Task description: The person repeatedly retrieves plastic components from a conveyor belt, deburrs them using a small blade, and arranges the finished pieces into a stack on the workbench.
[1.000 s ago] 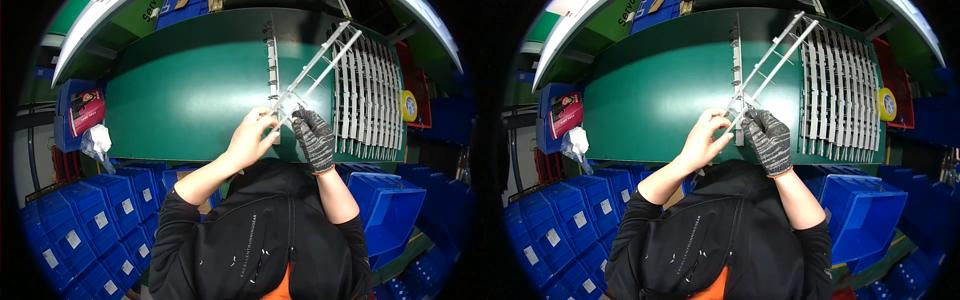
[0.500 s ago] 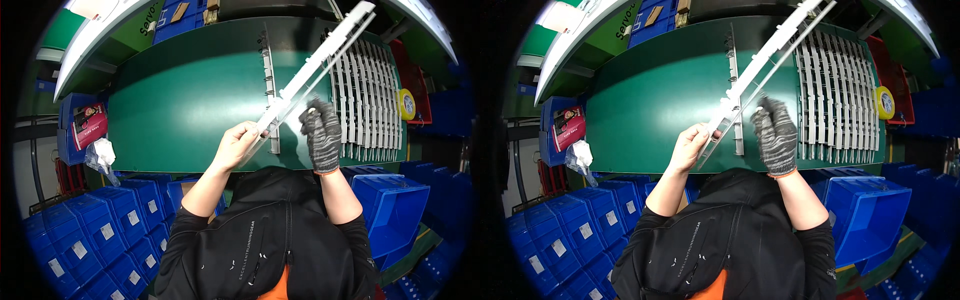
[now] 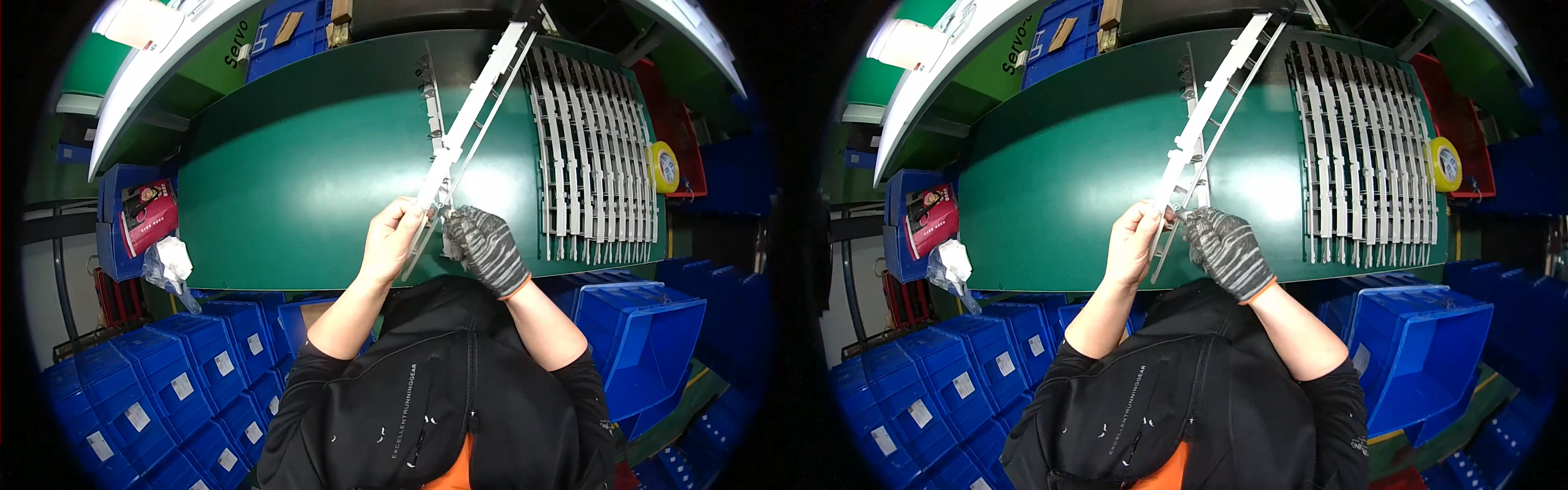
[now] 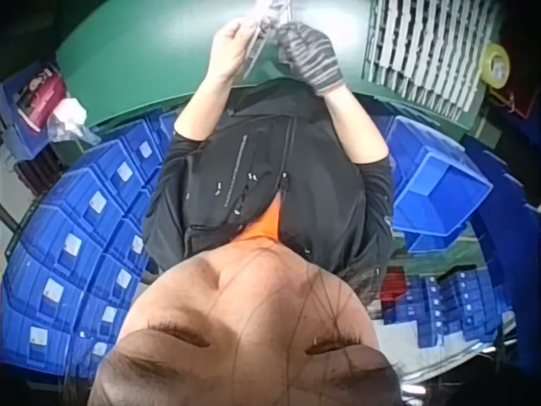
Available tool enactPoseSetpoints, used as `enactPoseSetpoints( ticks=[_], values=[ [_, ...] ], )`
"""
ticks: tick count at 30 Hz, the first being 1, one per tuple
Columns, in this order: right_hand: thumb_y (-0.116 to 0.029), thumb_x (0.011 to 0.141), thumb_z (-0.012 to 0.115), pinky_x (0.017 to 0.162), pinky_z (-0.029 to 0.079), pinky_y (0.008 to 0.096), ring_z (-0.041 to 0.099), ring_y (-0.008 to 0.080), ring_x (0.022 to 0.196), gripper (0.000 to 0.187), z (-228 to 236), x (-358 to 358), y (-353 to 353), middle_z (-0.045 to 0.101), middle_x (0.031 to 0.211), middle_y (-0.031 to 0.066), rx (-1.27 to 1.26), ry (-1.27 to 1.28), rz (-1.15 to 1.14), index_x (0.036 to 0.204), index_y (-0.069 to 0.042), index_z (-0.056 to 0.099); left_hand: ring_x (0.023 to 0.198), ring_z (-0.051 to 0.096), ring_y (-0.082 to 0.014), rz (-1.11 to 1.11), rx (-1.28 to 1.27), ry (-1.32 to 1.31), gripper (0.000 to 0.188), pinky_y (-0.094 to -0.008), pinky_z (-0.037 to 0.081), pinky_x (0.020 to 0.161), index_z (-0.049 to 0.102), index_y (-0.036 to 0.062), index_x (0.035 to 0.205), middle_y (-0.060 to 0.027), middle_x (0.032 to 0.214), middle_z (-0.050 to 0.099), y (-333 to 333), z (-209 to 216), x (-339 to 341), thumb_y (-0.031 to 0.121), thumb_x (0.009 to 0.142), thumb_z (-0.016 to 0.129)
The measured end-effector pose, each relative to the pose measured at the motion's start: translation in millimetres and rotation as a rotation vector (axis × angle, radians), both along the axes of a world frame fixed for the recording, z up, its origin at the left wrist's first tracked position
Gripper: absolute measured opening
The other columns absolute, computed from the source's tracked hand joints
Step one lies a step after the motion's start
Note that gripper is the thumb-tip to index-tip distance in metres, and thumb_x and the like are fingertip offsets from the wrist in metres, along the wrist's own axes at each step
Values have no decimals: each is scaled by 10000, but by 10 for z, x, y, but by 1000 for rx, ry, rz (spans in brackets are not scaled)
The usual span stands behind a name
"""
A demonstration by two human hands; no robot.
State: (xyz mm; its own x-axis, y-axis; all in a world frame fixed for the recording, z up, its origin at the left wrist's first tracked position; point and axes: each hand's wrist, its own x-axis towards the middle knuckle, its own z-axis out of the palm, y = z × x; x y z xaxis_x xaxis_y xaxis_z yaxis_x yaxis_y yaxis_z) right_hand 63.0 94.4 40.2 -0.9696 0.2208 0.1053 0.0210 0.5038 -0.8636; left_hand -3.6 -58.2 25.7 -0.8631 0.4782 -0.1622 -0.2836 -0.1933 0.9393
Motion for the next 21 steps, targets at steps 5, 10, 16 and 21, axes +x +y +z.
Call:
enactPoseSetpoints(
  ticks=[5,10,16,21],
  values=[
    [-247,855,536,517,424,235,507,107,560,243,319,81,107,541,627,53,-1418,-296,303,777,-19,563,782,497,-93,71,-437,527,159,-242,403,699,548,1,739,-18,819,559,-36,-41,-56,115,849,534],
    [-235,866,505,336,296,185,409,44,380,202,193,-79,271,508,554,-8,-950,-312,-278,879,-43,567,732,526,-128,-18,25,-231,232,-244,432,671,549,14,763,-58,772,547,-174,-42,-77,230,849,555],
    [-184,836,577,385,309,171,419,28,453,150,221,-176,141,499,589,-28,-1104,-204,-254,902,-49,581,764,549,-164,-341,294,-464,229,-314,460,695,547,4,828,-95,832,577,-160,-18,-57,230,855,528],
    [-188,826,586,410,318,173,413,28,470,141,374,-362,245,512,616,-31,-1012,-146,-114,858,-51,597,791,567,-133,-281,-216,147,329,-262,456,747,474,16,1161,-88,857,592,-96,259,-14,144,861,519]
  ],
)
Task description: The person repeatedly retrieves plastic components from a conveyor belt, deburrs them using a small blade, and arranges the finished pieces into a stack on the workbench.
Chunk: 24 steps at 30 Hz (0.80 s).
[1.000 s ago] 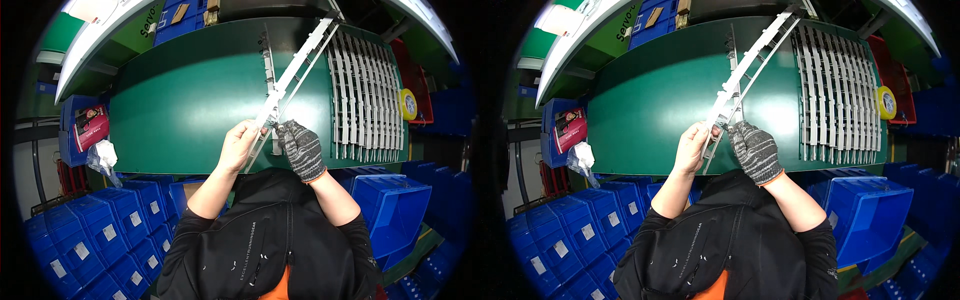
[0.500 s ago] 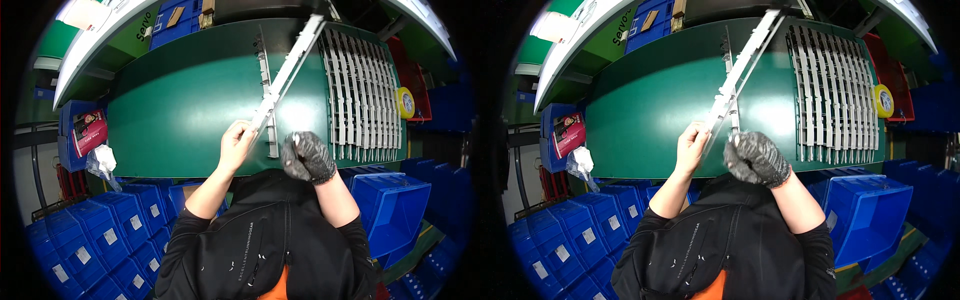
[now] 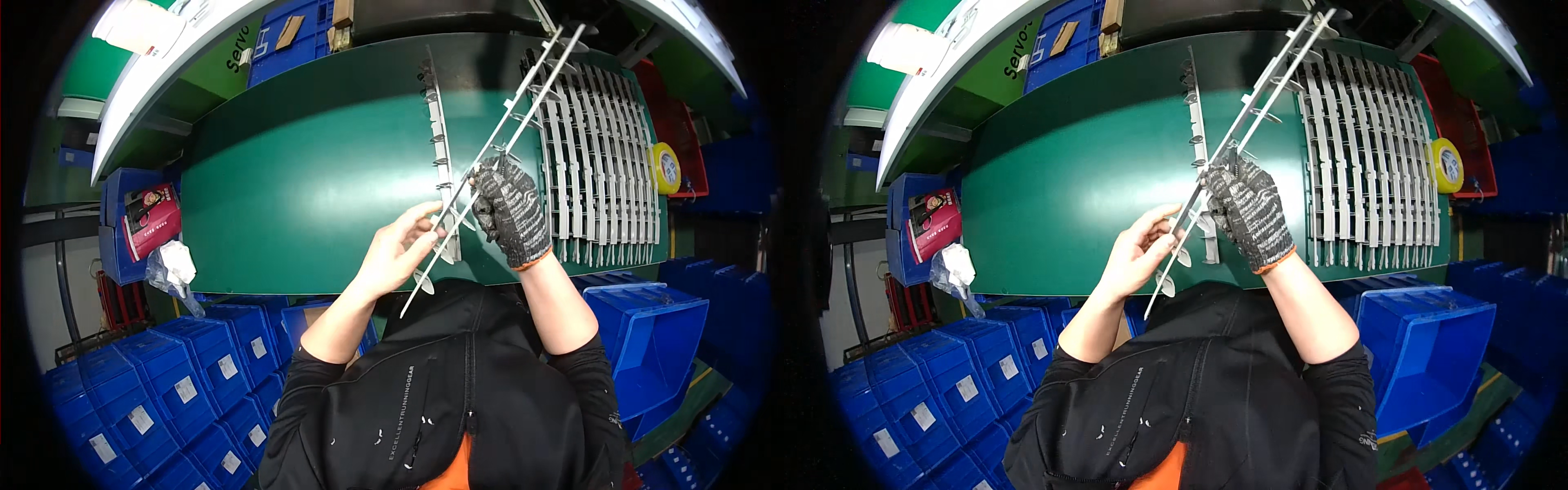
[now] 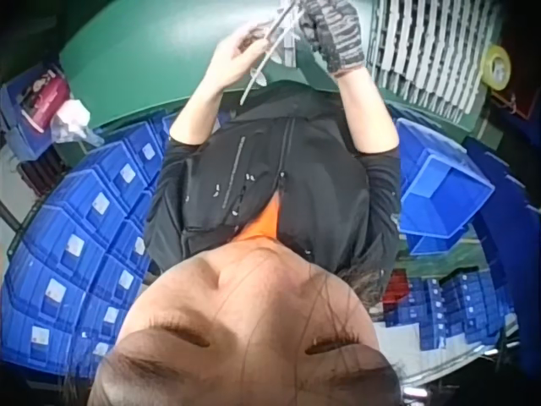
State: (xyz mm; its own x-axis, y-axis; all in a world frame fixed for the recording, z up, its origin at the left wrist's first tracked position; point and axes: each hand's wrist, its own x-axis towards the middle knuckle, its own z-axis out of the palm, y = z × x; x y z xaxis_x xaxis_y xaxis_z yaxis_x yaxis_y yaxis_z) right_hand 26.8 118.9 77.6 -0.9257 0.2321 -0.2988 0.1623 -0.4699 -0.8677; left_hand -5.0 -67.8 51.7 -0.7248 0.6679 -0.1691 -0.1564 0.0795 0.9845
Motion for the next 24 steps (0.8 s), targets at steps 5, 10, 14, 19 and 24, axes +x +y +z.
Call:
enactPoseSetpoints(
  ticks=[5,10,14,19,24],
  values=[
    [-188,836,562,535,442,274,553,142,593,192,-75,-190,89,583,692,91,802,210,86,952,-38,589,555,583,-142,41,-8,-282,369,-242,492,526,470,0,1159,-106,734,587,-23,13,-59,243,882,502],
    [-123,830,502,603,465,330,595,255,674,162,-135,147,-1,606,749,130,885,216,238,873,-10,610,400,543,-181,261,108,-415,478,-253,443,328,475,-29,1121,-125,618,555,-109,-89,-123,391,903,409],
    [-172,821,527,563,445,382,568,303,640,162,-257,149,-245,579,701,137,1134,233,293,804,-26,597,381,537,-189,317,117,-472,535,-255,436,317,467,-37,1129,-137,561,542,-92,-105,-164,439,903,372],
    [-177,820,533,546,428,404,553,323,616,160,-314,132,-291,559,658,150,986,249,411,770,-34,581,366,516,-162,348,120,-491,514,-235,425,356,471,-16,1160,-135,570,566,-109,-108,-183,421,921,342],
    [-183,820,540,643,471,347,589,281,734,235,-423,38,-154,607,836,152,1007,94,425,968,-11,602,374,533,-189,448,253,-600,537,-245,430,314,468,-32,1127,-141,567,553,-198,-276,-212,445,905,361]
  ],
)
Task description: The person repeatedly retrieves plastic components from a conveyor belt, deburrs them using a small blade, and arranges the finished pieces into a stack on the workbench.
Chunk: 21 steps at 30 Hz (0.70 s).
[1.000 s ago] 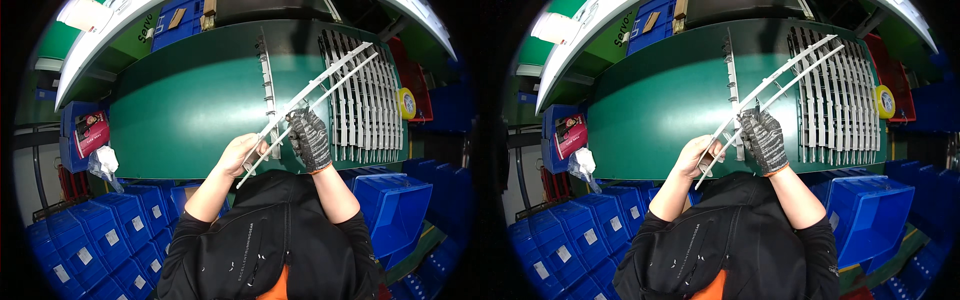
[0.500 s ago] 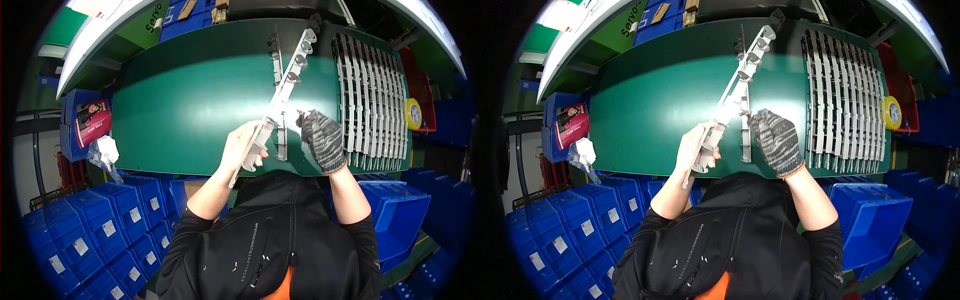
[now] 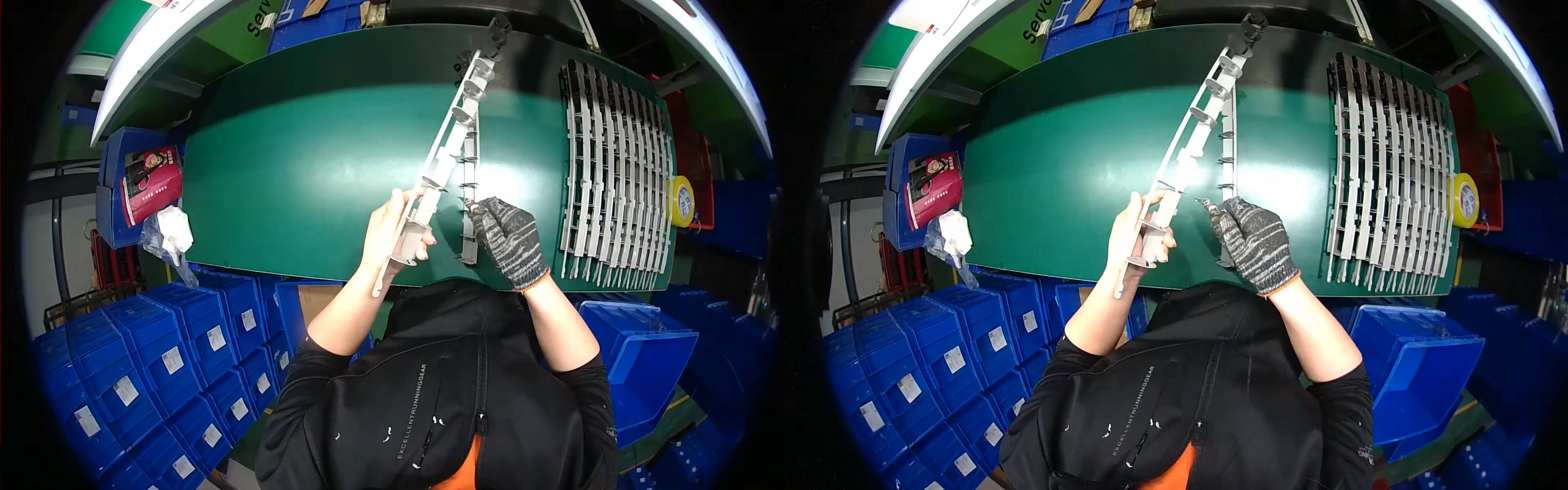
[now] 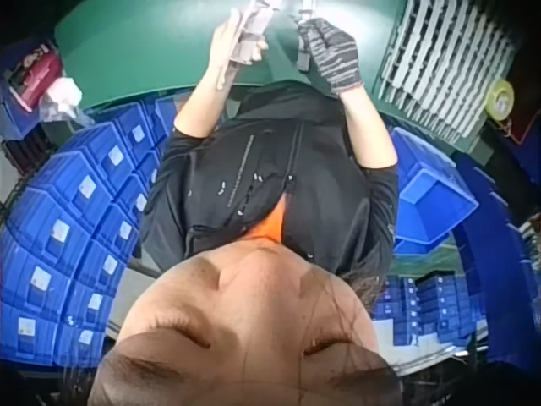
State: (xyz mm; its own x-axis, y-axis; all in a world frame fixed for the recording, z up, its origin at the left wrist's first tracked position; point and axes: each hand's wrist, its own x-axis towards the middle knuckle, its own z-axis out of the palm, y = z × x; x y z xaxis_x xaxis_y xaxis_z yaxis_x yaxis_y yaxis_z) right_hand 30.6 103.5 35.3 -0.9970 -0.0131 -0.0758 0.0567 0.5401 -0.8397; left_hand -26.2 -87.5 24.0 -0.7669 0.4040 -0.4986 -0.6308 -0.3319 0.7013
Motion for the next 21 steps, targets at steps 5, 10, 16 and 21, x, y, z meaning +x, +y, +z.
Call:
enactPoseSetpoints(
  ticks=[5,10,16,21],
  values=[
    [-411,792,528,791,459,368,554,277,933,465,-713,-186,-6,562,990,166,473,-107,-109,1107,-70,532,399,545,-195,22,-98,107,503,-249,445,352,446,-13,1155,-141,615,571,-381,-607,-61,419,904,393],
    [-378,764,568,801,448,371,572,293,900,490,-871,-273,-36,592,974,175,316,-376,-273,1114,-40,503,533,584,-162,-117,-384,116,334,-260,492,502,430,31,1211,-96,675,582,-480,-1016,24,173,915,371],
    [-80,783,577,580,456,231,554,94,634,149,-434,-33,188,602,748,34,-878,-345,-375,914,-9,590,673,605,-118,-689,-1101,735,325,-268,483,682,550,6,1113,-106,763,641,-732,-764,-484,177,846,477],
    [-189,673,698,574,482,210,589,125,668,370,-185,295,252,591,738,85,-1183,-470,-114,928,37,556,954,547,-169,68,-357,483,483,-277,451,761,410,-44,1225,-141,1136,534,-435,-141,-896,286,882,490]
  ],
)
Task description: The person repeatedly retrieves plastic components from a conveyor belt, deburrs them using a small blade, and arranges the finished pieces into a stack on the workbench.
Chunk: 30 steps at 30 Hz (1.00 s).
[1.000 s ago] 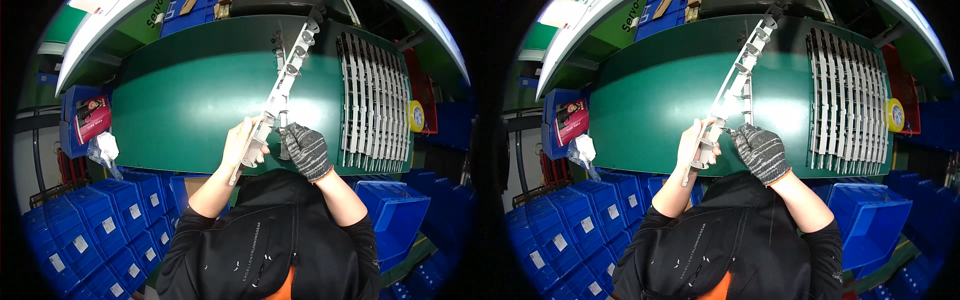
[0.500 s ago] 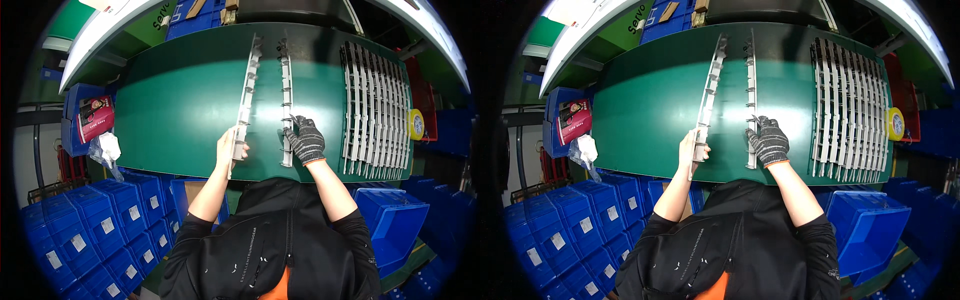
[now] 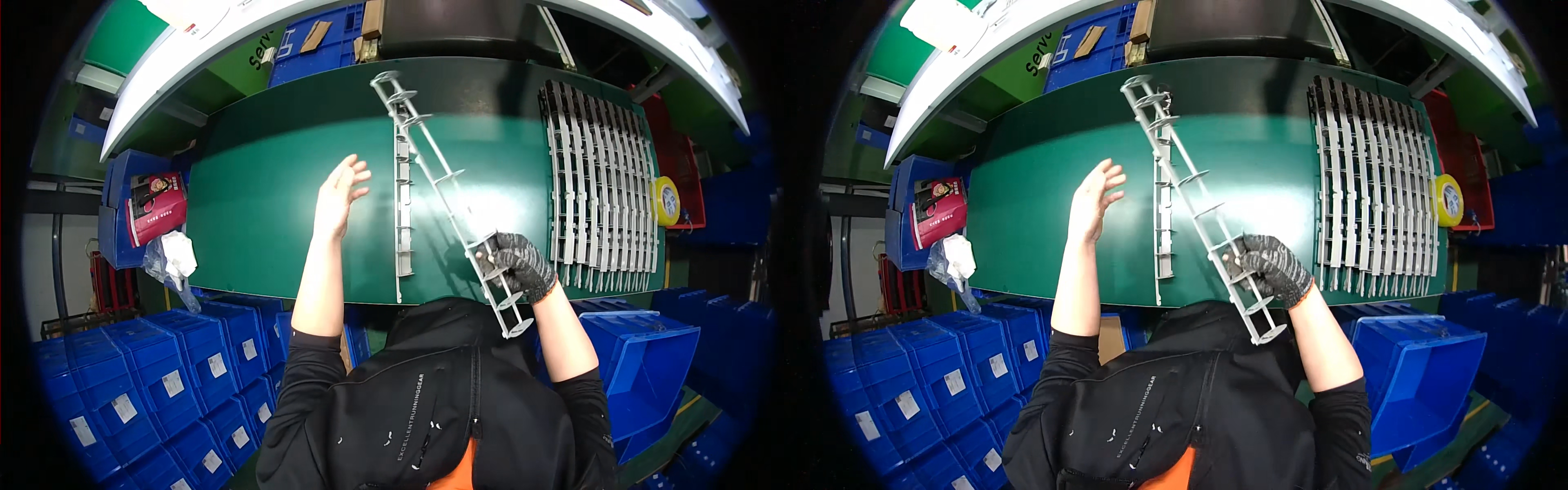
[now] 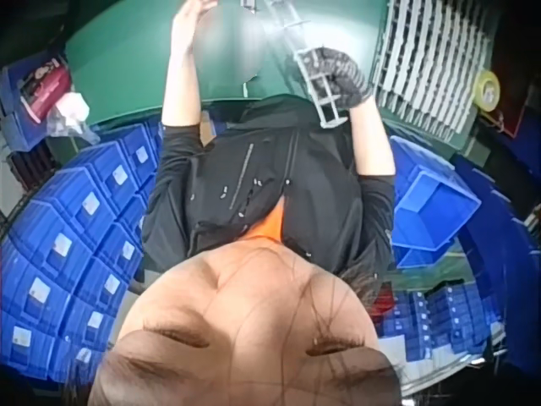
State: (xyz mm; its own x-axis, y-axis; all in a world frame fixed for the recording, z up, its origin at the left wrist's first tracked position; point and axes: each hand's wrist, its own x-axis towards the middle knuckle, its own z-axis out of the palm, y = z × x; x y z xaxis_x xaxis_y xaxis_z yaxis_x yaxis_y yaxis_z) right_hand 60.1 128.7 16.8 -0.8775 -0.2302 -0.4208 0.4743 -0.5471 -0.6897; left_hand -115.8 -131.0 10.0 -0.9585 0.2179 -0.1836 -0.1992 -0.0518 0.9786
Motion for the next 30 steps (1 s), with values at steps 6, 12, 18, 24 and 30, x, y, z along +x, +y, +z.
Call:
enactPoseSetpoints(
  ticks=[6,12,18,24,30],
  values=[
    [-201,742,624,444,413,187,527,84,520,287,125,50,-189,588,692,54,-111,3,309,919,22,586,773,521,-166,172,575,-36,329,-286,431,670,503,-22,1102,-100,921,543,151,427,-177,201,860,507],
    [-116,735,611,552,462,202,564,78,640,198,161,7,-272,595,717,34,-58,35,341,892,4,610,611,426,-89,572,409,270,123,-216,362,524,512,10,950,-17,722,445,187,543,-110,105,873,492],
    [-126,720,638,600,474,231,580,104,671,242,57,-4,-359,610,759,60,-93,149,364,912,15,603,656,464,-93,858,382,68,137,-219,374,555,529,16,959,-32,803,511,-188,328,-27,115,870,497],
    [-143,694,680,614,480,237,591,135,692,310,72,-27,-431,617,817,97,-126,57,448,926,42,592,642,468,-138,496,685,-70,209,-236,378,530,522,16,902,-52,780,510,-332,237,-12,211,903,448],
    [-301,842,547,415,375,183,541,44,568,249,-66,-68,-385,614,745,21,177,29,110,898,-63,595,445,435,-62,332,658,273,246,-174,327,329,548,63,851,1,613,494,-629,1303,-207,281,908,451]
  ],
)
